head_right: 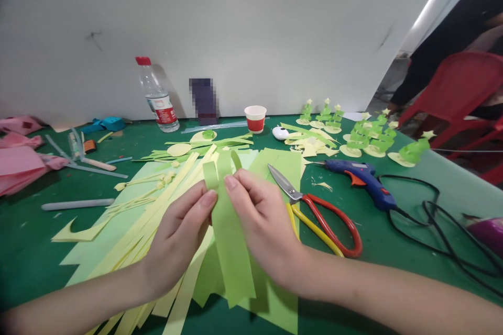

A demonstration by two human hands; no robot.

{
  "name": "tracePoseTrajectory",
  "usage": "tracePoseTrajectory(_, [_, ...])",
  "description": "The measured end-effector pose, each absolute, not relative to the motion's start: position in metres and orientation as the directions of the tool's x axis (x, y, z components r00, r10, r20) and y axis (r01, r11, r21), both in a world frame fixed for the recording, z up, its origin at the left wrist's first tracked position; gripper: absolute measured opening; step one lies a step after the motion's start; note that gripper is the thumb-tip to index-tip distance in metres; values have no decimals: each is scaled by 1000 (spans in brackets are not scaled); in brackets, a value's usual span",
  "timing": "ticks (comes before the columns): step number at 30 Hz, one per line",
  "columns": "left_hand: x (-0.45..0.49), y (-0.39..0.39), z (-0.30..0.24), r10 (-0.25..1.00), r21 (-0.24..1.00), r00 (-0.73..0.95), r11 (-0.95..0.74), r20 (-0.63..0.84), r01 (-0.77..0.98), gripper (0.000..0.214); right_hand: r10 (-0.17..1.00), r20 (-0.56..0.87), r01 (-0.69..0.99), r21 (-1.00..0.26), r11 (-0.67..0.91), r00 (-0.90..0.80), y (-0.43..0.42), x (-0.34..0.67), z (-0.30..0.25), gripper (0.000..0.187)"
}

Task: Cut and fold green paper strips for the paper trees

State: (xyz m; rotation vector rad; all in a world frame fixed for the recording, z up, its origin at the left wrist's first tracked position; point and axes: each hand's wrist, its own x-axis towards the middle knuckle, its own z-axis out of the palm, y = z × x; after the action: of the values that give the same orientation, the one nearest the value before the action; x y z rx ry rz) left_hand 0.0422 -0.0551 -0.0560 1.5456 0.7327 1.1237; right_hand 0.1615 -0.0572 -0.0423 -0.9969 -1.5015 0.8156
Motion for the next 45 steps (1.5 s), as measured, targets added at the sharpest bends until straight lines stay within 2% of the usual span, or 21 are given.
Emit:
tracePoseTrajectory(6, [44, -53, -60, 910, 968, 338, -203, 241, -145, 30, 939, 337, 78, -936, 342, -72, -58, 162, -41, 31])
tracePoseTrajectory(10, [42, -47, -61, 933, 966, 267, -206, 242, -158, 28, 931, 332, 121, -929, 351, -153, -55, 165, -37, 30])
tracePoseTrajectory(17, [42, -47, -55, 921, 967, 295, -250, 253, -49, 32, 924, 356, 230, -896, 379, -136, -50, 165, -38, 31])
tracePoseTrajectory(23, [44, -50, -55, 926, 970, 296, -204, 234, -129, 31, 920, 384, 175, -903, 392, -78, -51, 164, -44, 31])
tracePoseTrajectory(26, [42, -46, -58, 943, 977, 256, -193, 211, -94, 32, 905, 399, 111, -903, 416, -145, -50, 165, -43, 32])
tracePoseTrajectory(29, [40, -42, -59, 942, 968, 223, -238, 250, -81, 32, 909, 367, 141, -907, 397, -194, -49, 167, -39, 29])
tracePoseTrajectory(35, [43, -44, -54, 898, 956, 338, -294, 283, -18, 31, 908, 398, 190, -889, 416, -130, -48, 168, -35, 30])
tracePoseTrajectory(39, [44, -47, -52, 902, 944, 293, -329, 317, -10, 31, 901, 392, 203, -882, 425, -184, -49, 167, -37, 29])
tracePoseTrajectory(45, [43, -50, -54, 914, 958, 289, -284, 285, -45, 29, 912, 393, 195, -891, 409, -117, -53, 162, -43, 27])
